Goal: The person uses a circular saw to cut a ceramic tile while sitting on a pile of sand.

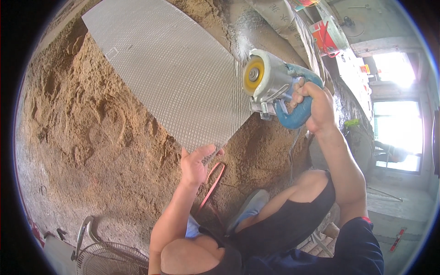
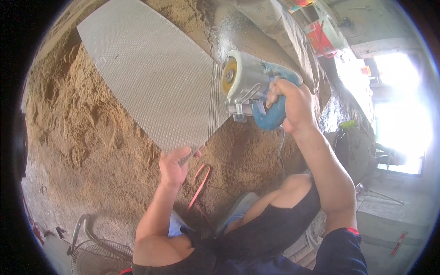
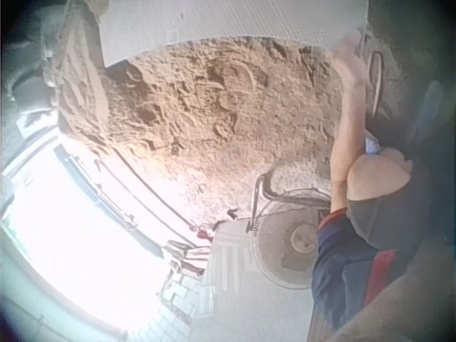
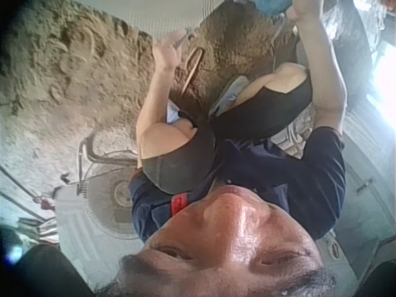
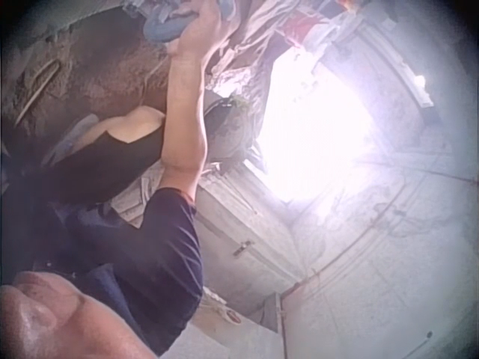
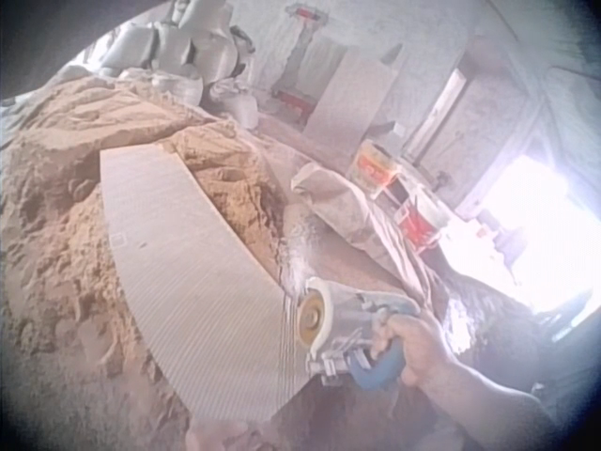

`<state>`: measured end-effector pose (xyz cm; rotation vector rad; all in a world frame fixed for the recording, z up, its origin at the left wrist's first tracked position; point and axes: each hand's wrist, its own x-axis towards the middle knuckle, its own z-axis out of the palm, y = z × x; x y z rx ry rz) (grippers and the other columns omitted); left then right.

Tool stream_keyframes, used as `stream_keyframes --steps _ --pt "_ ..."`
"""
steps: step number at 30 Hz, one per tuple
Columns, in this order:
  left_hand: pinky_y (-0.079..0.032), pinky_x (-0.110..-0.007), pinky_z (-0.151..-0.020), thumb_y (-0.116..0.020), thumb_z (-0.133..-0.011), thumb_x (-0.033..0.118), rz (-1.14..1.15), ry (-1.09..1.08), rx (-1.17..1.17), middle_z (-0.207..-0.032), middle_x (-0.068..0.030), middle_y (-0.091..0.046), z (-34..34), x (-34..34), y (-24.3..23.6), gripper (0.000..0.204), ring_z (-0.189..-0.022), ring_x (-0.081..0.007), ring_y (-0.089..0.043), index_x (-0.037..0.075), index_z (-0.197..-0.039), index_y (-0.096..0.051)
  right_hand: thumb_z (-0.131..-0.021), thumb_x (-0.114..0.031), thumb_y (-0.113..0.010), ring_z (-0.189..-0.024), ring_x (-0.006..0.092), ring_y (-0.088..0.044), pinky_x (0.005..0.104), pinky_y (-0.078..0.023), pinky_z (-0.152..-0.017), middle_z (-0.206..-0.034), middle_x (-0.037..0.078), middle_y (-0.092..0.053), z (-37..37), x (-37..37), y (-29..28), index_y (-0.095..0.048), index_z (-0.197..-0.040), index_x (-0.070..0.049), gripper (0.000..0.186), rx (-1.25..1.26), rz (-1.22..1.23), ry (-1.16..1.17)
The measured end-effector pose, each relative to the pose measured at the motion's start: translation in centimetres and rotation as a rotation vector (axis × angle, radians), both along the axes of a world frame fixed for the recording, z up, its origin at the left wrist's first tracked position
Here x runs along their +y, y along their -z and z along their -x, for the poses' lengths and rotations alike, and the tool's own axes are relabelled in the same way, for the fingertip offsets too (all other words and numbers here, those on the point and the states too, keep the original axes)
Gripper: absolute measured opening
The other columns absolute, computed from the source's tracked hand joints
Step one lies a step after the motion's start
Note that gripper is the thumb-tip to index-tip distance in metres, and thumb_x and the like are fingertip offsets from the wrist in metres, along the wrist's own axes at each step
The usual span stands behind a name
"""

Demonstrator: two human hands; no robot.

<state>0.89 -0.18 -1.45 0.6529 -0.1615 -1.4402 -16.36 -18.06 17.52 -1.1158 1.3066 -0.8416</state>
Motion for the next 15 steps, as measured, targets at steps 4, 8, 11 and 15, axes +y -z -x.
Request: stream_keyframes --steps 4,8,11,15 --pt "-0.056 -0.044 -0.075 -0.059 -0.081 0.005 0.011 0.005 -0.010 -0.099 -0.0187 -0.065 0.0 0.0 0.2 0.038 -0.081 -0.0302 -0.067 -0.004 -0.116 -0.051 -0.078 0.000 -0.054 -0.062 0.0134 -0.051 0.0304 -0.045 -0.057 -0.075 0.005 -0.053 -0.2 0.5 -0.2 -0.057 -0.087 0.000 0.010 -0.022 -0.009 0.015" --pt "-0.056 -0.044 -0.075 -0.059 -0.081 0.004 -0.007 0.013 -0.021 -0.102 -0.0187 -0.064 0.0 0.0 0.2 0.042 -0.084 -0.0302 -0.066 -0.003 -0.120 -0.046 -0.078 0.001 -0.054 -0.062 0.0134 -0.051 0.0304 -0.045 -0.057 -0.075 0.005 -0.053 -0.4 0.9 -0.4 -0.057 -0.092 0.001 0.015 -0.005 -0.017 0.024" --pt "-0.056 -0.044 -0.076 -0.059 -0.080 0.004 -0.028 0.007 -0.012 -0.101 -0.0187 -0.064 0.0 0.0 0.0 0.041 -0.083 -0.0302 -0.066 -0.004 -0.119 -0.047 -0.078 0.001 -0.054 -0.062 0.0134 -0.051 0.0305 -0.045 -0.057 -0.076 0.006 -0.053 -0.2 1.0 -0.4 -0.058 -0.093 0.002 0.016 -0.004 -0.020 0.023" --pt "-0.056 -0.044 -0.077 -0.060 -0.080 0.003 0.006 0.022 0.018 -0.099 -0.0190 -0.066 -0.1 0.0 0.3 0.036 -0.081 -0.0307 -0.067 -0.006 -0.114 -0.052 -0.078 0.000 -0.054 -0.061 0.0135 -0.051 0.0305 -0.046 -0.057 -0.075 0.006 -0.054 -0.2 1.1 -0.5 -0.058 -0.092 0.001 0.015 -0.016 -0.023 0.008"
